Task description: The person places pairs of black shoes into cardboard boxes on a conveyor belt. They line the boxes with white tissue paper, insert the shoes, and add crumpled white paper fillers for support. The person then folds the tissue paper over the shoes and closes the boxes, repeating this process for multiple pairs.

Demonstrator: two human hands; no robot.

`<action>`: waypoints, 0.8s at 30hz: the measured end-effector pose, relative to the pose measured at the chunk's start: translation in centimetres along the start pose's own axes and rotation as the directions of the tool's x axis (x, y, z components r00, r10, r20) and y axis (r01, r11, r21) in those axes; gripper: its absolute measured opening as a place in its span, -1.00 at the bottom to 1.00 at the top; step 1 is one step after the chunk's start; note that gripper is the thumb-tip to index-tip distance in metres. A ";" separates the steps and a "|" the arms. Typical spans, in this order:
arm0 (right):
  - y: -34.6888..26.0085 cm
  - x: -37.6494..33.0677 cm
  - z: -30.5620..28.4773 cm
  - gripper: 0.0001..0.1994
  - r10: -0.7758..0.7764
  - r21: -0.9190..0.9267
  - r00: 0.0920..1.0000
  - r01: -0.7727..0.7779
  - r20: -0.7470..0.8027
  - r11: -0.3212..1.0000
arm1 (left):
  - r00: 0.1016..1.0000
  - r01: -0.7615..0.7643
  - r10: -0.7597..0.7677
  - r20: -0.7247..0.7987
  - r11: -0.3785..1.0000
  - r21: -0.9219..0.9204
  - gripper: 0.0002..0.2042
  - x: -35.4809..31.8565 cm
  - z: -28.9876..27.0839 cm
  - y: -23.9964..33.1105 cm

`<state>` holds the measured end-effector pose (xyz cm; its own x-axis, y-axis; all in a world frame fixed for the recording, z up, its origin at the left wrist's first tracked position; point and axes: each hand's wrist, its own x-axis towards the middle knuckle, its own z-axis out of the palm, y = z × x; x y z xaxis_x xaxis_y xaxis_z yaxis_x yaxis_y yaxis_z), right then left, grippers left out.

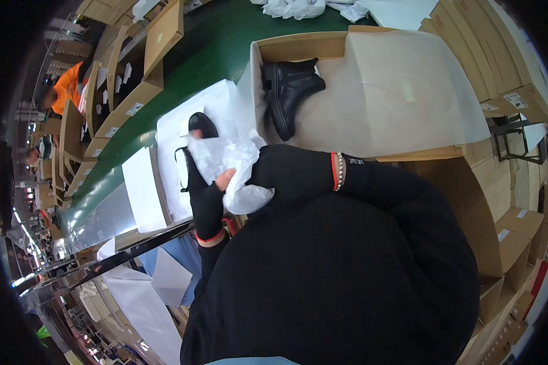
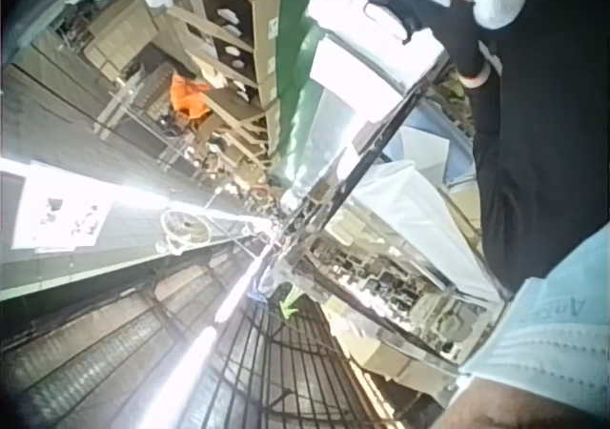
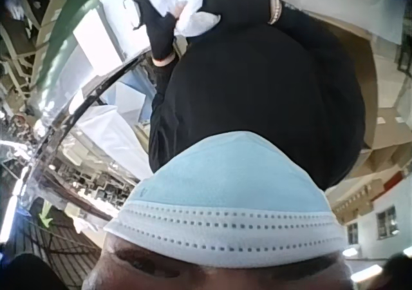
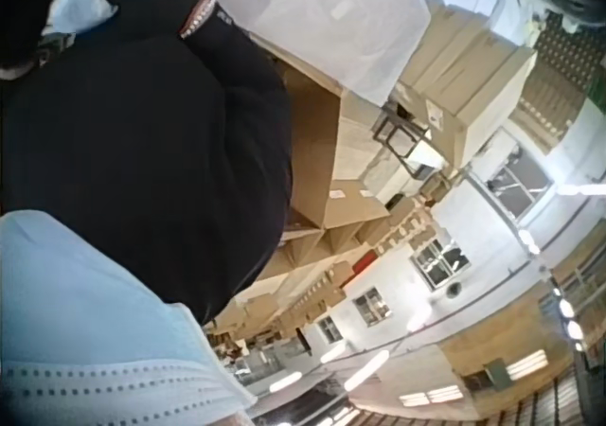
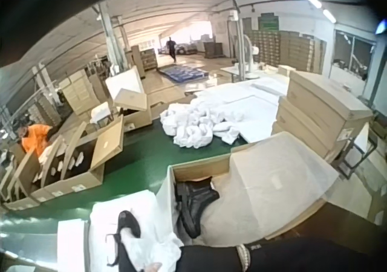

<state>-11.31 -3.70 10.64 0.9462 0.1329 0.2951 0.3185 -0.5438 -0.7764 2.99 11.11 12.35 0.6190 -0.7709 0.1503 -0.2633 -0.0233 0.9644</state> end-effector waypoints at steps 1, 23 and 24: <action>0.5 -0.1 0.4 -0.75 -0.002 0.015 1.000 0.002 -0.024 1.000 | 0.981 -0.151 0.160 -0.107 0.985 0.088 -0.28 0.0 0.7 -0.1; 0.3 0.6 2.3 -0.54 0.343 0.671 0.909 -0.102 -0.236 0.734 | 0.983 -0.154 0.157 -0.096 0.987 0.034 -0.61 0.0 1.0 -1.7; 0.3 0.6 2.8 -0.52 0.365 0.613 0.881 -0.114 -0.302 0.781 | 0.974 -0.187 0.193 -0.117 0.980 0.062 -0.59 -0.1 1.3 -1.6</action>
<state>-10.46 -1.42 9.02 0.9323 -0.3317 0.1442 0.1762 0.0682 -0.9820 2.41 10.40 10.57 0.6389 -0.6809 0.3581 -0.4197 0.0816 0.9040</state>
